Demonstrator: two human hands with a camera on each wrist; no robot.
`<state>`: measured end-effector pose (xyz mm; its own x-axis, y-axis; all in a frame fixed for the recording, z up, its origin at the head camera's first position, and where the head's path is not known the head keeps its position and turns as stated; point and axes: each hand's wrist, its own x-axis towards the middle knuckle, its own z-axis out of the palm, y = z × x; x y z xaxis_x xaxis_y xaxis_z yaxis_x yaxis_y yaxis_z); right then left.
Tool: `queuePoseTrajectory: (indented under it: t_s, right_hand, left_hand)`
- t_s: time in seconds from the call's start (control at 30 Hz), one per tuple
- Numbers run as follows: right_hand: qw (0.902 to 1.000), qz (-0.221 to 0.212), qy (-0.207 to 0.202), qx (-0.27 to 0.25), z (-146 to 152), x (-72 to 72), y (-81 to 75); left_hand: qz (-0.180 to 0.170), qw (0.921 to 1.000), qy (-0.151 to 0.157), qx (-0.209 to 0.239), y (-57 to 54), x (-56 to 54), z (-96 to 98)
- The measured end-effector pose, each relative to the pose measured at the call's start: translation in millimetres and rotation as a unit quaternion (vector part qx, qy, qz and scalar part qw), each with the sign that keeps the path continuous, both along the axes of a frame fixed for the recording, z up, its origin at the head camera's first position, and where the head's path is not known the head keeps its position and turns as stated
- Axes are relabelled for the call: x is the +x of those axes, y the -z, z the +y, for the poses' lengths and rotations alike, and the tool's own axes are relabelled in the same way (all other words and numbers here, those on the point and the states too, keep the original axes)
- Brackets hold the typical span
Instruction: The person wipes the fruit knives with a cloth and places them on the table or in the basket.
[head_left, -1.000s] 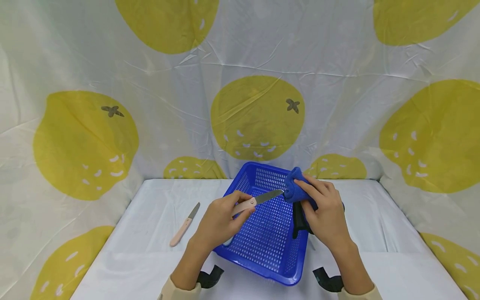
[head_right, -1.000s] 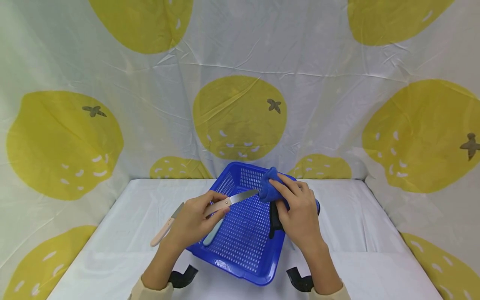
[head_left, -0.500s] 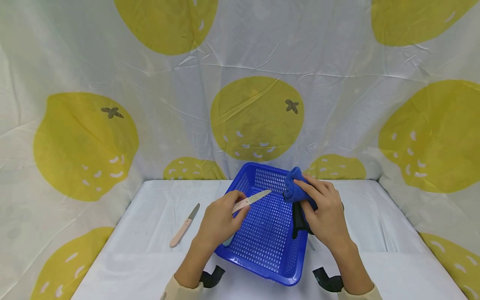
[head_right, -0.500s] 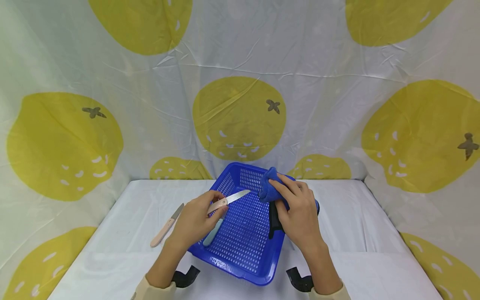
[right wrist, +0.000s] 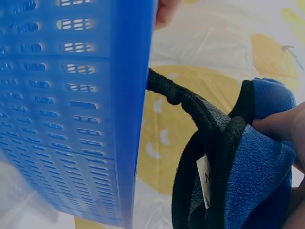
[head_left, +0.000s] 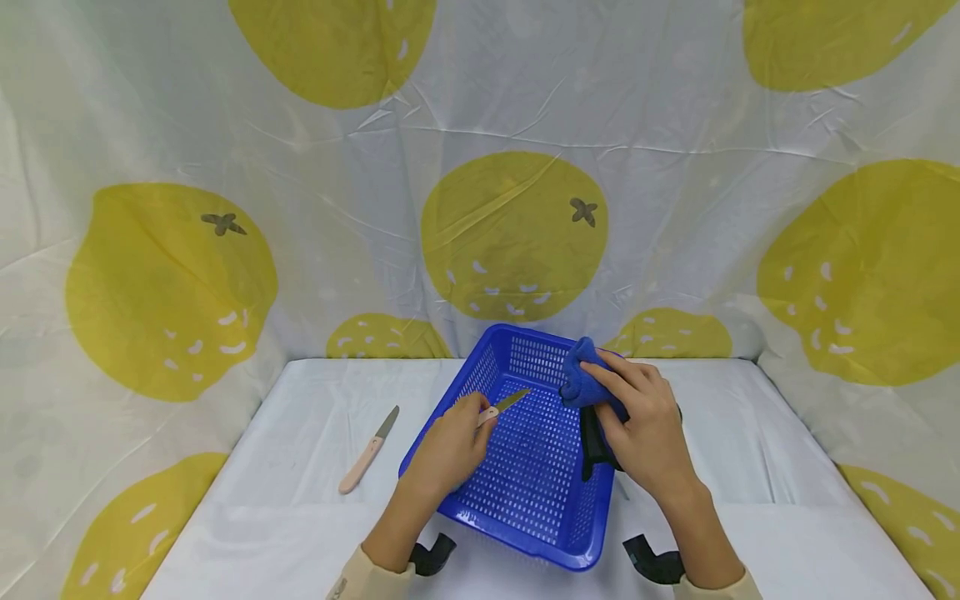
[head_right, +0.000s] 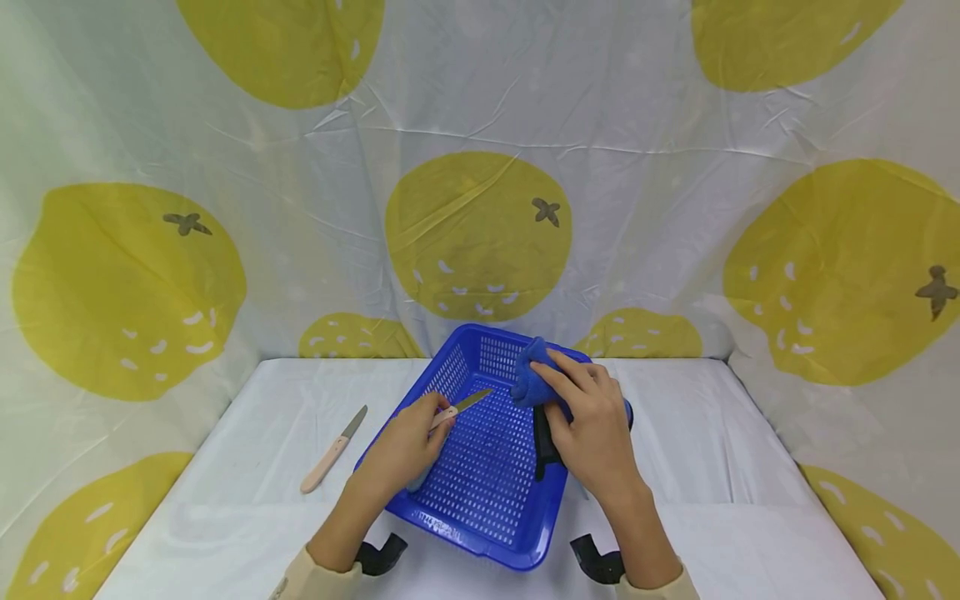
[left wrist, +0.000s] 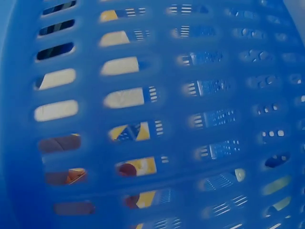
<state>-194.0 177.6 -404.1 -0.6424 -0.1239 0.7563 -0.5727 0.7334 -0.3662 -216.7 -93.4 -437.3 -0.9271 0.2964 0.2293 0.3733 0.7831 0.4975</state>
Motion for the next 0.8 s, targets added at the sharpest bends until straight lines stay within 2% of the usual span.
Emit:
queuePoseTrajectory:
  t_s: [0.17, 0.4, 0.53, 0.67, 0.8]
  right_hand:
    - [1.0000, 0.001, -0.003, 0.001, -0.3, -0.6, 0.4]
    - [1.0000, 0.001, -0.005, 0.004, -0.5, -1.4, 0.8]
    - [1.0000, 0.000, -0.004, 0.006, -0.5, -1.4, 0.4]
    - [1.0000, -0.002, -0.003, 0.007, 0.0, -0.8, 0.1]
    - [1.0000, -0.004, -0.004, 0.008, 0.3, -0.2, 0.5]
  left_hand:
    - [-0.035, 0.9993, 0.008, 0.002, 5.3, -1.3, 1.8]
    - [-0.066, 0.9967, 0.009, -0.047, 6.5, 0.2, 0.6]
    - [-0.054, 0.9978, 0.000, -0.038, -1.5, 0.2, -6.9]
    - [-0.020, 0.9996, -0.015, -0.013, -15.9, -0.9, -22.0]
    - [-0.007, 0.9985, -0.053, 0.014, -29.9, -2.9, -42.5]
